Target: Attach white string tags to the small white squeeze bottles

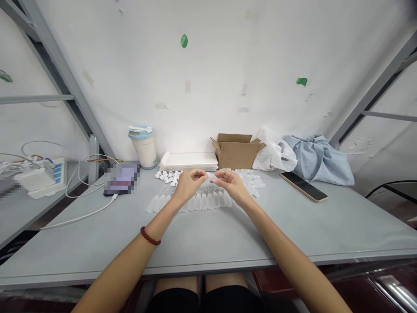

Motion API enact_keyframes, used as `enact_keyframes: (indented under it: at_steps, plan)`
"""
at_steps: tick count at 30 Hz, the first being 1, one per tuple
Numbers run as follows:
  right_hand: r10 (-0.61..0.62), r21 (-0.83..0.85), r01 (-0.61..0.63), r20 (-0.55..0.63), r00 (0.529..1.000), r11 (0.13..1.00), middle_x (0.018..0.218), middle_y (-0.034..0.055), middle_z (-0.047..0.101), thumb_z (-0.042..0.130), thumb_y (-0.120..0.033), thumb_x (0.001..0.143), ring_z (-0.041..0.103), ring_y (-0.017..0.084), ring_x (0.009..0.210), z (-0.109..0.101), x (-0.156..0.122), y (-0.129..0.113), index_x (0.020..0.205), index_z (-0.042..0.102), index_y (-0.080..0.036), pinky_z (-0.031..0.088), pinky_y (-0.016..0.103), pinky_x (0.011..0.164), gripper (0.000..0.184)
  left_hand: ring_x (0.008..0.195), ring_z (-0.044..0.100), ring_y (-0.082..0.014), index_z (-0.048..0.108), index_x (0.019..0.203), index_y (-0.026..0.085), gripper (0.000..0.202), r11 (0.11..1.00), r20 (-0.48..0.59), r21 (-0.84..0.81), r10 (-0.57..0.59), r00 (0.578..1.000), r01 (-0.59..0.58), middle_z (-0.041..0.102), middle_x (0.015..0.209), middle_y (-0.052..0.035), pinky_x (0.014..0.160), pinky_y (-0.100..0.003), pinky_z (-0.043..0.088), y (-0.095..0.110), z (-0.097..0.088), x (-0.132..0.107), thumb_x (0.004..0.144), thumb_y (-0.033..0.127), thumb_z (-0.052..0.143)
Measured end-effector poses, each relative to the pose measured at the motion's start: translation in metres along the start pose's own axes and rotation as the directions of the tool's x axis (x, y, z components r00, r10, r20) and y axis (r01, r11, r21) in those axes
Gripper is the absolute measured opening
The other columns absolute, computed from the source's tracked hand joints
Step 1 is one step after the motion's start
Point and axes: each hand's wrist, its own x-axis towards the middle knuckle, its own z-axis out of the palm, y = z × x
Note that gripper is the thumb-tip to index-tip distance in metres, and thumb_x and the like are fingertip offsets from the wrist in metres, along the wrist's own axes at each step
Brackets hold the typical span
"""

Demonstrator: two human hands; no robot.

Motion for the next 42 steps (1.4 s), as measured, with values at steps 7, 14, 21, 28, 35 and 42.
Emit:
enact_keyframes:
  at_steps: [7,14,21,28,35,42]
  plan:
    - [-0.063,-0.080,0.065,0.026,0.998,0.995,0.085,0.0040,0.066,0.073,-0.040,0.064,0.062,0.016,0.077,0.001,0.002,0.003,0.083,0.062,-0.017,0.049,0.034,0.077,0.031,0.081,0.065,-0.0176,0.066,0.085,0.016,0.015,0.978,-0.013,0.147,0.153,0.988,-0.150,0.070,0.087,-0.0055,0.076,-0.029,0.052,0.003,0.005,-0.007,0.076,0.024,0.057]
    - [-0.092,-0.127,0.087,-0.033,0.995,0.988,0.083,0.0039,0.066,0.070,-0.035,0.067,0.064,0.017,0.078,0.000,0.003,0.009,0.094,0.059,-0.017,0.051,0.033,0.075,0.034,0.080,0.064,-0.0158,0.065,0.099,0.017,0.024,0.893,0.081,0.310,0.318,0.945,-0.327,0.069,0.097,-0.0053,0.071,-0.027,0.052,0.001,0.008,-0.010,0.081,0.016,0.050]
    - [-0.108,-0.228,0.097,-0.037,0.993,0.969,0.082,0.0036,0.070,0.062,-0.028,0.073,0.065,0.018,0.076,-0.001,0.004,0.014,0.109,0.058,-0.018,0.051,0.034,0.074,0.038,0.098,0.061,-0.0200,0.062,0.106,0.018,0.029,0.742,0.187,0.418,0.495,0.849,-0.524,0.064,0.106,-0.0086,0.085,-0.036,0.050,-0.005,0.013,-0.013,0.081,0.012,0.047]
    - [-0.029,-0.015,0.029,0.003,1.000,0.999,0.081,0.0039,0.070,0.065,-0.032,0.071,0.065,0.019,0.080,-0.005,0.004,0.004,0.098,0.063,-0.018,0.050,0.034,0.076,0.031,0.094,0.061,-0.0198,0.057,0.110,0.018,0.030,0.806,0.133,0.343,0.467,0.874,-0.482,0.064,0.108,-0.0085,0.072,-0.033,0.054,-0.003,0.016,-0.015,0.081,0.016,0.051]
    - [0.110,0.185,-0.142,0.170,0.979,0.973,0.092,0.0100,0.071,0.067,-0.031,0.071,0.065,0.023,0.093,-0.018,0.002,-0.008,0.096,0.067,-0.016,0.049,0.035,0.082,0.029,0.120,0.044,-0.0260,0.046,0.124,0.019,0.045,0.674,0.248,0.425,0.556,0.794,-0.604,0.053,0.126,-0.0109,0.099,-0.047,0.041,0.001,0.018,-0.015,0.081,0.022,0.058]
    - [0.208,-0.033,-0.208,0.328,0.921,0.977,0.090,0.0088,0.070,0.066,-0.034,0.072,0.066,0.020,0.088,-0.045,0.002,-0.018,0.098,0.066,-0.014,0.050,0.032,0.079,0.033,0.116,0.046,-0.0265,0.051,0.117,0.019,0.038,0.696,0.275,0.385,0.540,0.796,-0.606,0.058,0.118,-0.0099,0.096,-0.048,0.042,0.000,0.031,-0.017,0.081,0.026,0.060]
